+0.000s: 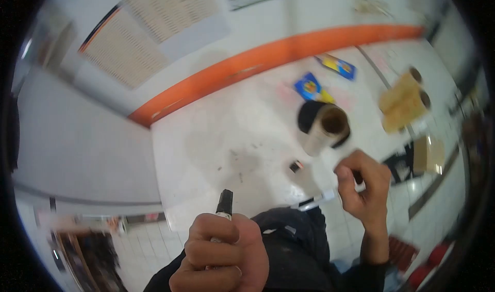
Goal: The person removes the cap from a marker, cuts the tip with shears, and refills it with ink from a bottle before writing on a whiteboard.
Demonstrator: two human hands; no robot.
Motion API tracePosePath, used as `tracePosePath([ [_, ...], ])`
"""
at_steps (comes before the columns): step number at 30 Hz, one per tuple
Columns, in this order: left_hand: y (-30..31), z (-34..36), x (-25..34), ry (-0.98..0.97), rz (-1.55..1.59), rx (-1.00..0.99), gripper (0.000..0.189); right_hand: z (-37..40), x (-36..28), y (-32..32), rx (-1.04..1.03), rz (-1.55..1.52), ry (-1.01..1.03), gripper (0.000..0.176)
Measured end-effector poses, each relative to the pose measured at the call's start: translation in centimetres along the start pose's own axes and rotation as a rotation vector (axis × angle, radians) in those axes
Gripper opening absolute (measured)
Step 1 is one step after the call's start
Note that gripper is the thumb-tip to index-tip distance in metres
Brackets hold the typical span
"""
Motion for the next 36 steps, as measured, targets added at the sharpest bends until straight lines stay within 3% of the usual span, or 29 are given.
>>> tracePosePath([
  [8, 7.0, -6.3, 4.9, -0.289, -0.684, 0.091, 0.017, 2.9, -2.8, -13.6, -0.462, -0.363, 0.002, 0.016],
  [11, 17.0, -5.0, 3.1, -0.163, -1.130, 0.135, 0.012, 4.2, -5.3, -16.6, -0.593, -0.447, 0.030, 0.016],
  [14, 25.2, -2.4, 5.0, 0.007, -1.285, 0.265, 0.009, 5.1, -7.6, -17.4, -0.695, -0.515, 0.191, 0.015],
  [16, 25.2, -0.1, 7.0, 0.099, -1.338, 0.269, 0.010, 5.8, -8.8, -18.2, -0.779, -0.528, 0.184, 0.013],
  [18, 24.5, 4.9, 7.1, 0.300, -1.468, 0.159, 0.025, 6.8, -9.8, -18.8, -0.827, -0.518, 0.230, 0.012],
  [20, 22.1, 9.0, 7.4, 0.322, -1.476, 0.122, 0.030, 8.3, -11.5, -18.7, -0.834, -0.620, 0.370, 0.010],
  [22, 20.2, 13.6, 7.9, 0.420, -1.463, 0.080, 0.028, 11.4, -12.0, -18.6, -1.003, -0.536, 0.290, 0.016],
  [24, 18.1, 14.4, 9.2, 0.461, -1.420, 0.157, 0.024, 14.9, -11.2, -18.4, -1.136, -0.425, 0.387, 0.021],
  [26, 14.4, 15.7, 11.1, 0.265, -1.616, -0.035, 0.017, 17.7, -10.1, -18.5, -1.239, -0.320, 0.464, 0.033],
  [28, 16.2, 17.3, 10.6, 0.788, -1.253, 0.254, 0.022, 19.9, -8.2, -19.1, -1.219, -0.233, 0.570, 0.034],
  [29, 16.7, 19.1, 9.9, 1.048, -1.037, 0.375, 0.024, 20.8, -7.7, -18.8, -1.142, -0.344, 0.605, 0.031],
  [32, 17.7, 22.2, 10.1, 1.036, -1.251, 0.226, 0.030, 19.6, -8.6, -16.8, -1.017, -0.599, 0.529, 0.035],
  [34, 19.3, 25.2, 10.8, 1.162, -1.141, 0.247, 0.033, 20.8, -9.5, -16.4, -1.107, -0.396, 0.608, 0.042],
  [36, 19.3, 23.0, 12.0, 1.267, -1.118, 0.237, 0.036, 21.8, -10.9, -17.0, -1.124, -0.265, 0.714, 0.044],
])
Point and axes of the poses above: each hand's wrist, its own z-axis away from the middle knuckle, its own y-axis out of the back of the hand, x = y × z, the point moved 9 cm from there along -z, towards the middle knuckle, and after that the axes turned 15 degrees about x, right-handed, at the moved point
